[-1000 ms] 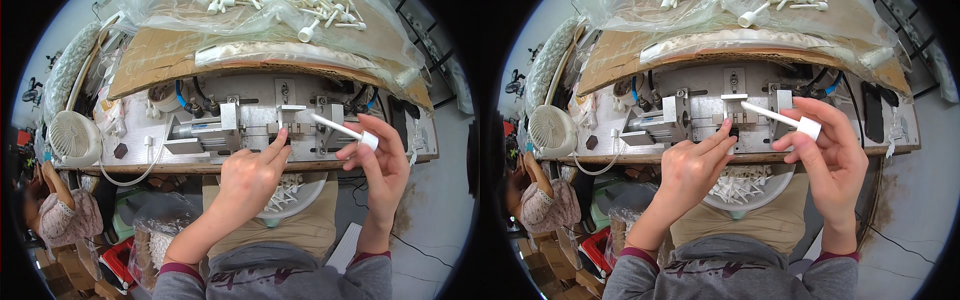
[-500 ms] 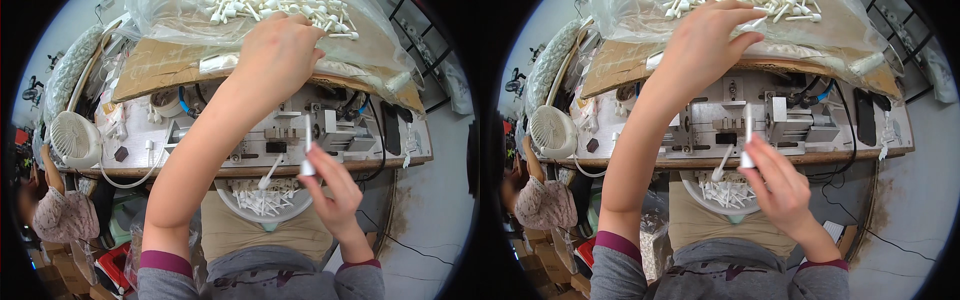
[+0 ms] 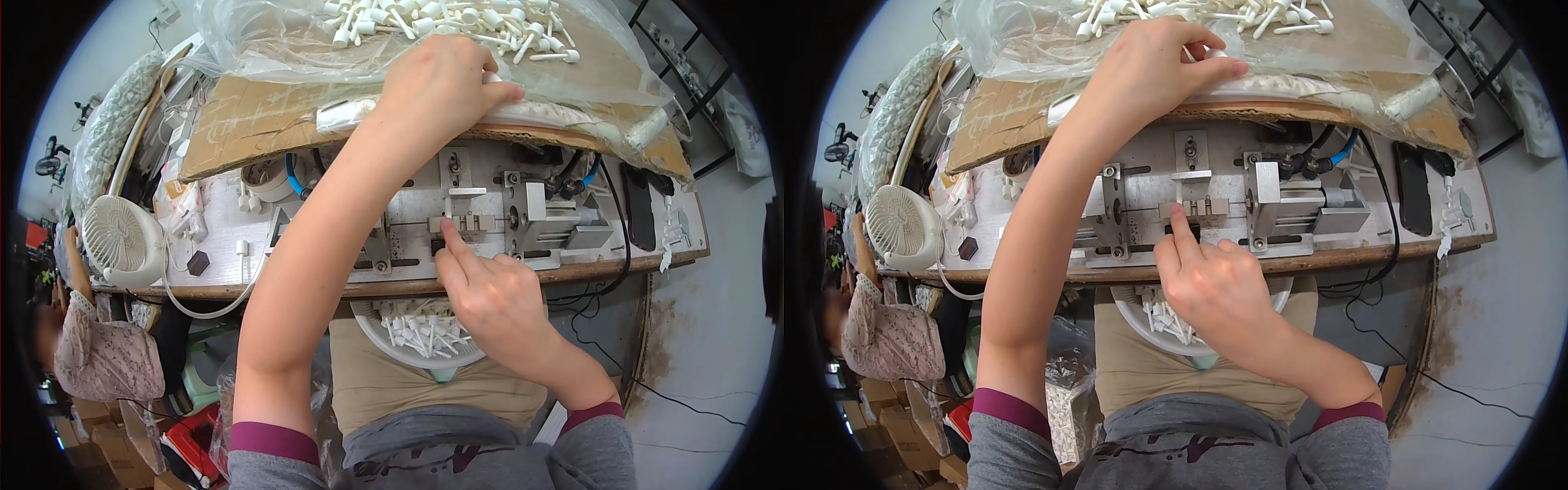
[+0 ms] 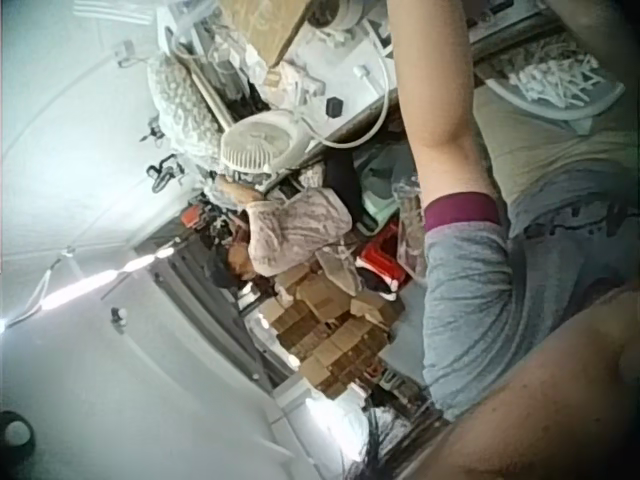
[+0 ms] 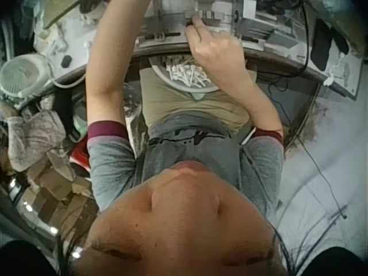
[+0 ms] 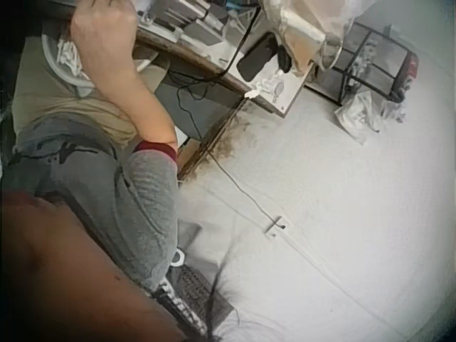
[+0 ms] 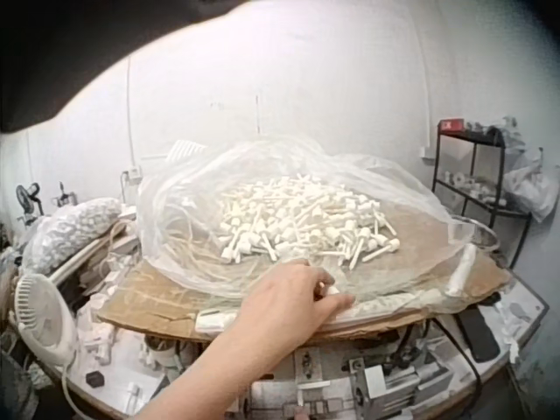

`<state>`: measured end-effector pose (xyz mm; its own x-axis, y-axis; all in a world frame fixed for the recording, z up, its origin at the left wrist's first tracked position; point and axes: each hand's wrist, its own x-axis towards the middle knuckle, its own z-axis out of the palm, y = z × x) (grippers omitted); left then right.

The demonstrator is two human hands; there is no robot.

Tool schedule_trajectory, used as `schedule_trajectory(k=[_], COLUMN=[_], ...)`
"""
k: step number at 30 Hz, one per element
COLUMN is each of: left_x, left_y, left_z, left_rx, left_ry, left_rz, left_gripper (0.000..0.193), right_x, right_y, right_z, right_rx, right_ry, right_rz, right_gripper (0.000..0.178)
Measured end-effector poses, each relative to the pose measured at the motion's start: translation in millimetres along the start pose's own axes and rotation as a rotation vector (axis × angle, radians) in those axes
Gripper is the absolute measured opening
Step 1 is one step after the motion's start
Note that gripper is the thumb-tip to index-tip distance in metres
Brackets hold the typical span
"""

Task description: Assembling small white plastic components using a pneumatic jig in a workshop environment.

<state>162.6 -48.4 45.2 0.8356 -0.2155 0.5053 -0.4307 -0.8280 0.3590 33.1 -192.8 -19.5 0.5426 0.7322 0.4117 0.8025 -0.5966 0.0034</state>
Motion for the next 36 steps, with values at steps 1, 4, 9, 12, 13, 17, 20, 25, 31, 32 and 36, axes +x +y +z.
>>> schedule_trajectory(k=[1, 4, 9, 12, 13, 17, 20, 25, 31, 32, 36], left_x=[0.2, -3.3, -40.0, -82.3, -98.6, -147.8, -170.2, -183.5, -184.1, -180.6, -172.1], left_y=[-1.6, 1.5, 19.8, 23.9, 24.4, 45.0, 50.3, 44.0, 42.8, 41.1, 39.3], left_z=[-1.6, -9.3, -41.9, -60.2, -63.2, -63.2, -44.0, -6.1, 8.2, 7.5, 3.6], left_rx=[0.007, -0.028, -0.441, -0.602, -0.658, -0.294, -0.196, -0.016, 0.146, 0.132, 0.115], left_ry=[0.041, 0.138, 0.176, 0.141, 0.153, 0.053, -0.008, -0.013, -0.098, -0.111, -0.154], left_rz=[0.026, 0.067, -0.055, -0.096, -0.077, -0.018, -0.006, 0.027, 0.08, 0.071, 0.044], left_gripper=[0.033, 0.03, 0.021, 0.024, 0.027, 0.035, 0.032, 0.028, 0.027, 0.026, 0.025], right_x=[2.5, 2.0, 3.3, 16.8, 26.0, 92.0, 154.5, 212.9, 186.7, 178.1, 155.8], right_y=[2.4, 8.5, 11.1, 32.0, 42.5, 101.0, 168.0, 211.9, 187.0, 183.9, 170.4], right_z=[-3.0, -3.9, -12.4, -33.4, -44.2, -67.5, -51.1, -24.3, -27.4, -27.7, -31.9], right_rx=[0.02, 0.062, 0.152, 0.342, 0.41, 0.243, -0.115, -0.166, -0.032, -0.137, -0.151], right_ry=[-0.02, -0.053, -0.105, -0.04, -0.013, 0.299, 0.424, -0.018, -0.105, -0.06, 0.061], right_rz=[-0.008, -0.027, 0.025, 0.096, 0.124, 0.311, 0.118, 0.279, 0.325, 0.24, 0.022], right_gripper=[0.021, 0.027, 0.029, 0.03, 0.03, 0.018, 0.038, 0.068, 0.061, 0.055, 0.039])
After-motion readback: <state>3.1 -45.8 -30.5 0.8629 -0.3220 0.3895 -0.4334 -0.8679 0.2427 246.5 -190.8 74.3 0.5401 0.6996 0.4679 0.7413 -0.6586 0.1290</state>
